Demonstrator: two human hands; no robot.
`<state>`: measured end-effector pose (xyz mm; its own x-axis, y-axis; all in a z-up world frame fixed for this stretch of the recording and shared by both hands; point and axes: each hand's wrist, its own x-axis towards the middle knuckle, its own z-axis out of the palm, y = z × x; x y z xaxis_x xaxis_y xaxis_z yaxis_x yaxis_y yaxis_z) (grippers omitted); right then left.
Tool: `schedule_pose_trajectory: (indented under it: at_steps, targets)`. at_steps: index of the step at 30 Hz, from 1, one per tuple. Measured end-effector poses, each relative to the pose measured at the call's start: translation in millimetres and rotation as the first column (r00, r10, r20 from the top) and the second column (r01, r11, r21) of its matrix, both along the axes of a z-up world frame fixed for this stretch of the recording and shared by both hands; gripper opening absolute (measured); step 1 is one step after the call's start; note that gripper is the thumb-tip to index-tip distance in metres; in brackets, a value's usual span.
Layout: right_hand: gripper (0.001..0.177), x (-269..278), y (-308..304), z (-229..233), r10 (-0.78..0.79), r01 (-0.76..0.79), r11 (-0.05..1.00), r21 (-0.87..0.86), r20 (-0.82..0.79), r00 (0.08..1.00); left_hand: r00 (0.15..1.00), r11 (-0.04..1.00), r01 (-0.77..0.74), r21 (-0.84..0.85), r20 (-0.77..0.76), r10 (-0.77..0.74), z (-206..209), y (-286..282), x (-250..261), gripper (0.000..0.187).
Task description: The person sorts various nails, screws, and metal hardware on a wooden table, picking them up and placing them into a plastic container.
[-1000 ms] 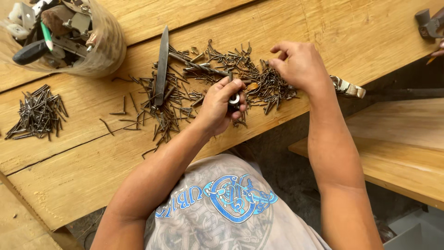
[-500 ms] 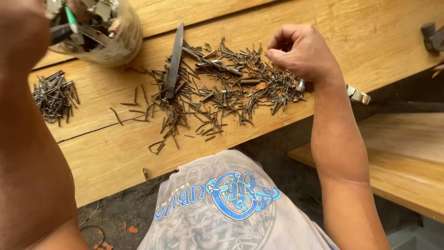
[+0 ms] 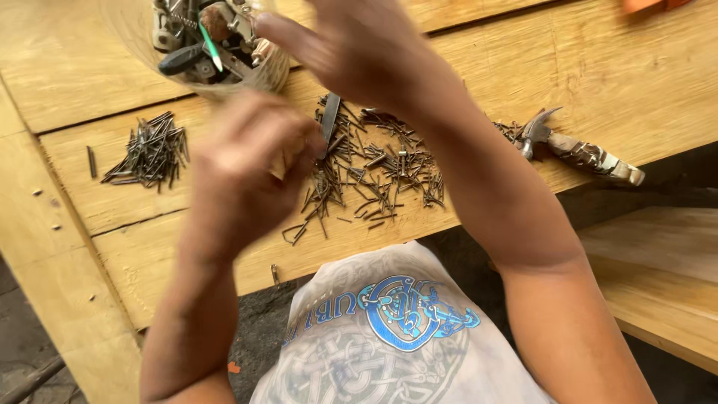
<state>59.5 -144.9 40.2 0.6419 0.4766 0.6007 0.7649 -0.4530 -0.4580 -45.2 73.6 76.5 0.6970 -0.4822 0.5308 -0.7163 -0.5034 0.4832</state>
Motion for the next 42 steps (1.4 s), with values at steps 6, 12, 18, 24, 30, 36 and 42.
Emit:
schedule_pose_trajectory:
  at_steps: [6,12,18,24,30,36,42]
  targets:
    - [0.017,-125.6,-140.3,-20.0,-0.568,0.426,0.819,-0.383,-0.44,0.696,0.919,0.933,0.341,0.115,-0.252,-0.305,-91.1,-83.7,-18.1,0.012]
    - [0.027,-205.4,-177.3,-84.7,-0.742,0.634,0.626,-0.455,-0.597,0.305,0.831,0.817,0.535,0.214,-0.309,-0.463,-120.0,-138.9,-10.0,0.008]
    - [0.031,-225.3,-156.3,-128.2,-0.743,0.67,0.643,-0.372,-0.514,0.428,0.841,0.887,0.373,0.272,-0.503,-0.2,-74.1,-37.0,-6.0,0.014]
    - [0.015,-228.3,-157.5,-129.1,-0.672,0.718,0.654,-0.238,-0.618,0.407,0.702,0.729,0.355,0.586,-0.682,0.207,-68.9,52.2,-76.5,0.007]
    - [0.021,-234.6,-172.9,-119.1,0.295,0.79,0.352,0.502,-0.86,0.416,0.801,0.824,0.255,0.506,-0.588,0.112,-109.8,85.9,-128.3,0.028]
    - [0.012,-245.1,-89.2,-122.6,-0.279,0.321,0.943,-0.088,-0.734,0.619,0.877,0.936,0.143,0.321,-0.48,0.031,-118.6,86.3,-115.6,0.02]
    - [0.026,-214.4,-24.7,-105.9,-0.372,0.146,0.858,-0.493,-0.398,0.839,0.831,0.971,-0.235,-0.035,-0.526,0.182,-120.0,91.8,-90.3,0.024]
